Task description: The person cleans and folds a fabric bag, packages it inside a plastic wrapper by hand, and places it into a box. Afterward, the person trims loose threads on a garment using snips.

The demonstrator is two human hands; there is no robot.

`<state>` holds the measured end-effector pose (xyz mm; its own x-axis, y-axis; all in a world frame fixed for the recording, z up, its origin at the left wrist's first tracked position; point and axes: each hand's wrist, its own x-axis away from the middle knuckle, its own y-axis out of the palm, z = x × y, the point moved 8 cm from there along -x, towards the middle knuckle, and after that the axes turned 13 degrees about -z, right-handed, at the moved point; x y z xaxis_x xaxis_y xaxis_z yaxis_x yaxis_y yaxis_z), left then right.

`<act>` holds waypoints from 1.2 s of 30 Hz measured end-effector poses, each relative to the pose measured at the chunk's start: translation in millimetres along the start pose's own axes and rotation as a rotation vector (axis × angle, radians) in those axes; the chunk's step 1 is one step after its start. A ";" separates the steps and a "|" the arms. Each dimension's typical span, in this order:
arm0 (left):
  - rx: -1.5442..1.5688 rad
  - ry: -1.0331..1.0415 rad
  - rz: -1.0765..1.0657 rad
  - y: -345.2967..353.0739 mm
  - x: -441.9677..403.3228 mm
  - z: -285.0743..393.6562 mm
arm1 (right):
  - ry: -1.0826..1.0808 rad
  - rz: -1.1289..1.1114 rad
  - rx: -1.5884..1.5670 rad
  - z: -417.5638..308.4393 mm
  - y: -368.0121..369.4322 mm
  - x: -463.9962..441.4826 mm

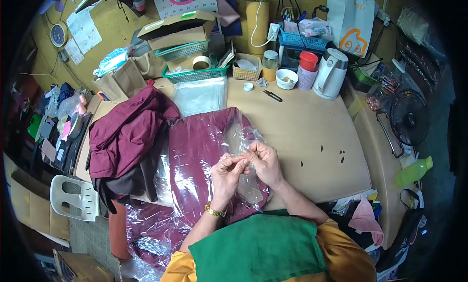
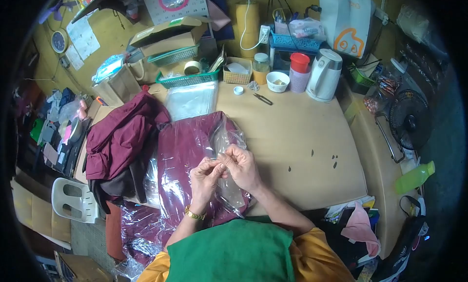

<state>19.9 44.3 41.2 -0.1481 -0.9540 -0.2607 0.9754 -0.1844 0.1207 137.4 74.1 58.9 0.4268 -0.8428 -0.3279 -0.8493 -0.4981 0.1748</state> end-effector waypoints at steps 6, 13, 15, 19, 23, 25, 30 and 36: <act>0.086 -0.055 0.081 -17.6 -1.0 -3.9 | 0.081 -0.191 0.884 -48.7 -17.5 9.0; -0.001 -0.036 0.064 -16.2 -2.9 1.8 | 0.127 -0.193 0.790 -47.1 -19.5 15.4; -0.112 -0.017 0.072 -12.5 -2.9 5.5 | -0.059 -0.138 0.856 -58.5 -7.1 13.8; -0.589 0.098 0.028 1.0 -2.4 35.3 | -0.542 -0.165 1.146 -82.7 27.9 18.0; -0.774 0.217 0.043 8.0 2.6 42.4 | -0.184 -0.082 0.694 -40.0 -2.2 8.7; -0.737 0.215 0.052 8.3 3.4 44.4 | -0.133 0.001 0.557 -34.7 -8.2 9.1; -0.708 0.233 0.052 6.7 4.3 46.6 | -0.192 -0.048 0.852 -52.3 0.4 16.2; -0.662 0.269 0.028 12.9 5.5 51.7 | -0.176 -0.054 0.873 -61.4 -0.2 18.8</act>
<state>23.2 24.4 90.9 -0.1596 -0.8490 -0.5038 0.8850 0.1030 -0.4540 164.6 45.8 109.7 0.4799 -0.7437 -0.4654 -0.7942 -0.1428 -0.5907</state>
